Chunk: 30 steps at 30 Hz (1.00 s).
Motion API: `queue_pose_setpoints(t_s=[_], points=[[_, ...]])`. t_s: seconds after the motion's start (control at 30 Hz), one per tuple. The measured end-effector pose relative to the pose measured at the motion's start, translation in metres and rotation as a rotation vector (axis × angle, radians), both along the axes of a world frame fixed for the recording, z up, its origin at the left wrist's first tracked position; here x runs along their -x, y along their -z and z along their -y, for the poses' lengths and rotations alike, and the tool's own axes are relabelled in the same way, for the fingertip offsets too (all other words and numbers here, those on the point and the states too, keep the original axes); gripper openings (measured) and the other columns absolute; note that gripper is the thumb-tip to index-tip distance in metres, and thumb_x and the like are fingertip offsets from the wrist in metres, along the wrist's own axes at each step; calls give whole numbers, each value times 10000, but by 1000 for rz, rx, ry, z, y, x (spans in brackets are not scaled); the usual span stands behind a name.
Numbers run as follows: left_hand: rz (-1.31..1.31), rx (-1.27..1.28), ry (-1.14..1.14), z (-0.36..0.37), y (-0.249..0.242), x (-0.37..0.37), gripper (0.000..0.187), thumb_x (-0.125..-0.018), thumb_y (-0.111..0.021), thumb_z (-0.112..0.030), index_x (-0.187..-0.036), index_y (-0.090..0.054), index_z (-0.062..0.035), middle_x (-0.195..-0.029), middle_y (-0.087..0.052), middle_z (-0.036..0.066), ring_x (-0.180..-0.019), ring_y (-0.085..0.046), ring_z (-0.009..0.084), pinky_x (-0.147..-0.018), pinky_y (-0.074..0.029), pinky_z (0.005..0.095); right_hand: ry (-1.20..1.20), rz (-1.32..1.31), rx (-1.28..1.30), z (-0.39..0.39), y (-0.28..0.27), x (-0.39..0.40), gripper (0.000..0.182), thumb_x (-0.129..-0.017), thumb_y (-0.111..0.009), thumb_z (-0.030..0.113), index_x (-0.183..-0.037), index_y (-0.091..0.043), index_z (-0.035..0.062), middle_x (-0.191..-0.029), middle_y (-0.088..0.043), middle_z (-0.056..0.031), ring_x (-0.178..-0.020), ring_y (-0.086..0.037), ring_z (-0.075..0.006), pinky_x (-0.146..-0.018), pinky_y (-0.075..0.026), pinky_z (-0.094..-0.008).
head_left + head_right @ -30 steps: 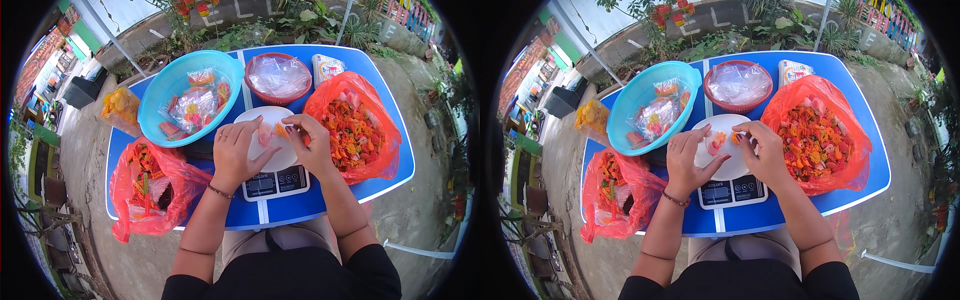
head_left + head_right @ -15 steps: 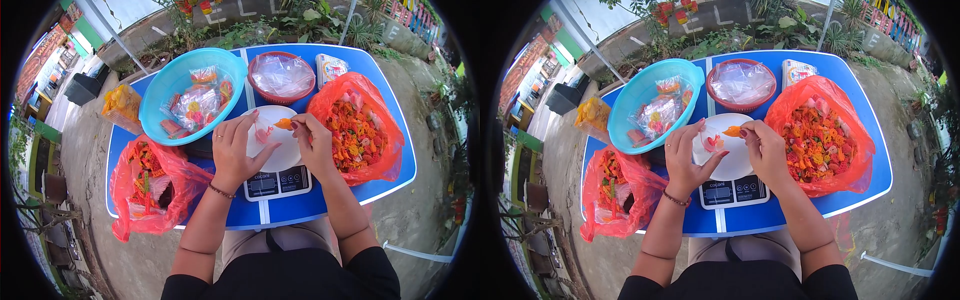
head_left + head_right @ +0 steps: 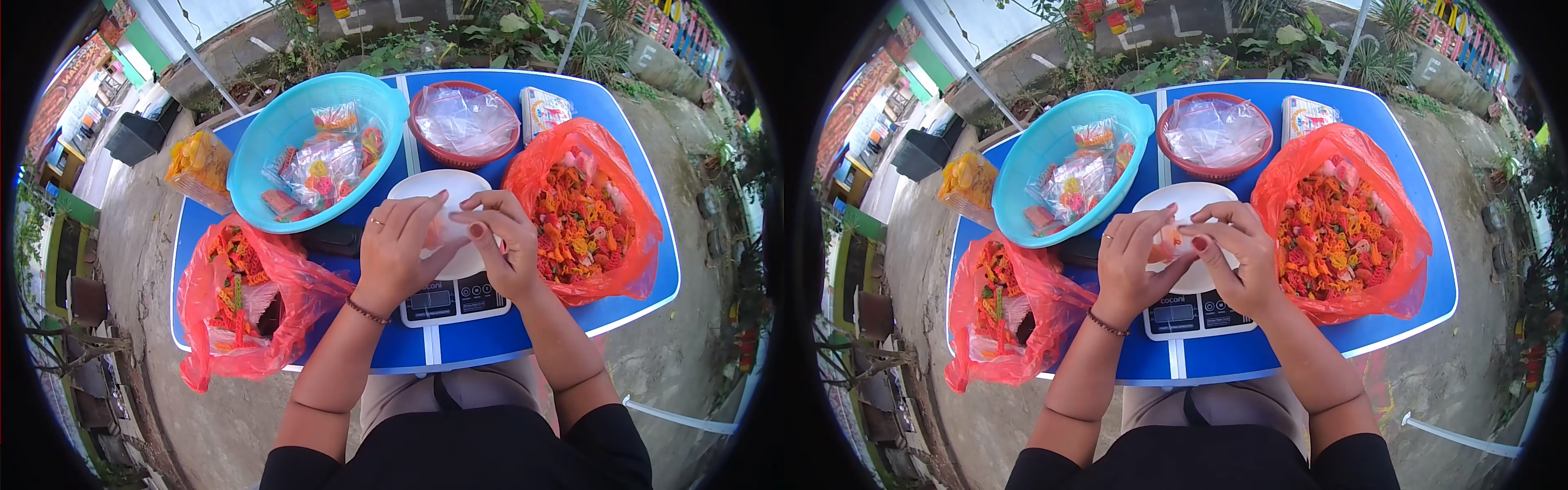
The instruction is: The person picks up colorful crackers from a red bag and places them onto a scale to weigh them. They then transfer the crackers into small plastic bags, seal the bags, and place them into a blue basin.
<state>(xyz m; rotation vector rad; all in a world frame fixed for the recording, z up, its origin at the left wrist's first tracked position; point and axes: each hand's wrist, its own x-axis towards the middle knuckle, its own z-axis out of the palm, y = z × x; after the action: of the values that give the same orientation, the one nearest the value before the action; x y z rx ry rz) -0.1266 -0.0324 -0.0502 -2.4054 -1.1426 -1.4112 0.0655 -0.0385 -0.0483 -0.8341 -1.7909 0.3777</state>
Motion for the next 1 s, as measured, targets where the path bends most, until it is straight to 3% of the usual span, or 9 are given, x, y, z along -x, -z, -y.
queue_pose_setpoints(t_s=[0.07, 0.17, 0.3, 0.37, 0.6, 0.87, 1.0], points=[[54, -8, -64, -1, -1, 4, 632, -745, -892, -291, -1269, -650, -33, -1017, -679, 75, -914, -628, 250, -812, -499, 350, 78, -110, 155, 5, 1, 5, 200, -922, -676, 80, -1112, -735, 59, -1096, -713, -72, -1014, -616, -277, -890, -481, -376], [242, 108, -84, -2, -3, 11, 658, -771, -879, -271, -1302, -609, 11, -1032, -674, 110, -905, -617, 256, -811, -500, 348, 159, 364, -9, -2, 1, 4, 261, -903, -666, 62, -1151, -733, 107, -1176, -711, -40, -1068, -598, -283, -944, -455, -387], [381, 158, -15, -3, -1, 13, 604, -873, -804, -261, -1342, -567, 37, -1058, -654, 133, -917, -619, 246, -828, -506, 343, 152, 555, -99, 7, 1, 15, 299, -883, -674, 83, -1169, -729, 151, -1193, -714, -7, -1096, -581, -285, -964, -432, -409], [288, 143, -38, -5, -2, 13, 643, -828, -837, -273, -1339, -582, 23, -1061, -659, 140, -945, -623, 268, -838, -505, 367, 121, 585, -112, 5, 7, 12, 292, -866, -685, 99, -1147, -731, 161, -1182, -715, 8, -1085, -586, -274, -953, -430, -419], [51, 146, -123, -2, 3, 6, 692, -791, -869, -276, -1365, -600, 1, -1054, -674, 109, -1011, -624, 266, -899, -494, 382, 126, 532, -6, -3, 15, -3, 227, -817, -698, 96, -1042, -710, 123, -1120, -705, -8, -1047, -587, -248, -881, -449, -406], [45, 106, -144, -5, 6, 8, 697, -772, -878, -273, -1359, -609, -11, -1067, -693, 77, -1034, -634, 261, -948, -471, 395, 56, 484, -26, -2, 13, 4, 209, -813, -710, 52, -1021, -698, 78, -1052, -697, -55, -1010, -600, -284, -879, -485, -424], [22, 96, -140, -3, 3, 7, 702, -751, -894, -279, -1344, -622, -19, -1057, -696, 76, -1018, -642, 267, -930, -487, 390, 114, 131, 30, -8, 13, 3, 198, -808, -728, -42, -991, -695, 27, -991, -700, -84, -858, -664, -241, -726, -538, -358]])
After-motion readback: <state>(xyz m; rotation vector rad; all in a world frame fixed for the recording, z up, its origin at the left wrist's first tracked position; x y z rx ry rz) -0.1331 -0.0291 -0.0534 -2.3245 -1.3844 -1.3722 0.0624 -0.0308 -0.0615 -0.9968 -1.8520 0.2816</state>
